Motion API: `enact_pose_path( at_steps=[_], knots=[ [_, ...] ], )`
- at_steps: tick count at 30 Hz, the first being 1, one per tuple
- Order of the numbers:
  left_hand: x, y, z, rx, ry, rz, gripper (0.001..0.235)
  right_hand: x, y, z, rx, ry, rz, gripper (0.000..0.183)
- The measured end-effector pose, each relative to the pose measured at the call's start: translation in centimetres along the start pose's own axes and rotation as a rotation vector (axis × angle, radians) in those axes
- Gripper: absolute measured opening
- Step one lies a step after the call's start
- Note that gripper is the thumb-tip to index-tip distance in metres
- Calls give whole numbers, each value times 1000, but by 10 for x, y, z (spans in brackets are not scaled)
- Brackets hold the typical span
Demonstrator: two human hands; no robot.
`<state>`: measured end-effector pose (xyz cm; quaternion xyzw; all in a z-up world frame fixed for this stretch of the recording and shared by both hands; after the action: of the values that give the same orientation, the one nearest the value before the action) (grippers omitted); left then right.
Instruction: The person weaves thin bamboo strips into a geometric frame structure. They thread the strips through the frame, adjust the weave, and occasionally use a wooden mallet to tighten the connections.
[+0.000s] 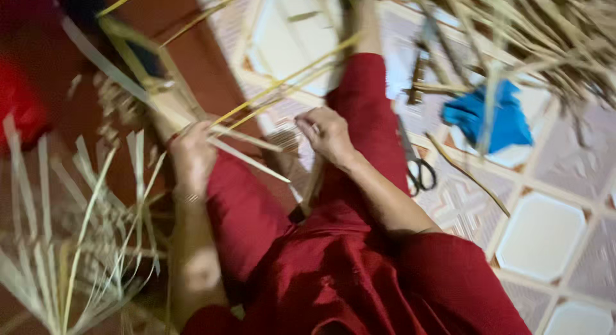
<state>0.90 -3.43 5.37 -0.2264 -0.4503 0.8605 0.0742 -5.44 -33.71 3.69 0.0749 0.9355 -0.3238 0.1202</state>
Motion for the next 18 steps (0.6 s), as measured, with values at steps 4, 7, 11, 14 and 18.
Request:
enact_pose_path(
  at_steps=[4,7,11,14,18],
  knots=[
    [1,-1,-10,138,-259,-160,18,28,-102,85,-105,339,389,10],
    [-6,-1,-13,91,-288,-174,16,45,-177,158,215,288,605,9],
    [-3,-4,-12,20,-153,-130,14,103,-242,241,602,373,677,12],
    [-3,-2,-19,20,-220,-161,14,136,-278,286,812,543,785,14],
    [-4,-2,-19,13,-282,-189,13,148,-296,328,770,820,695,20]
  ],
)
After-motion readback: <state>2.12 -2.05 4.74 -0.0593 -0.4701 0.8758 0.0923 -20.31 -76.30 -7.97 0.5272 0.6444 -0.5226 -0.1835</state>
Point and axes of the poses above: each hand's wrist, its own x-axis away from the middle knuckle, its own y-axis out of the palm, z = x × y, the point moved 5 cm from there along -x, towards the middle knuckle, and after that the axes turned 2 degrees about y, right-handed, at the moved point
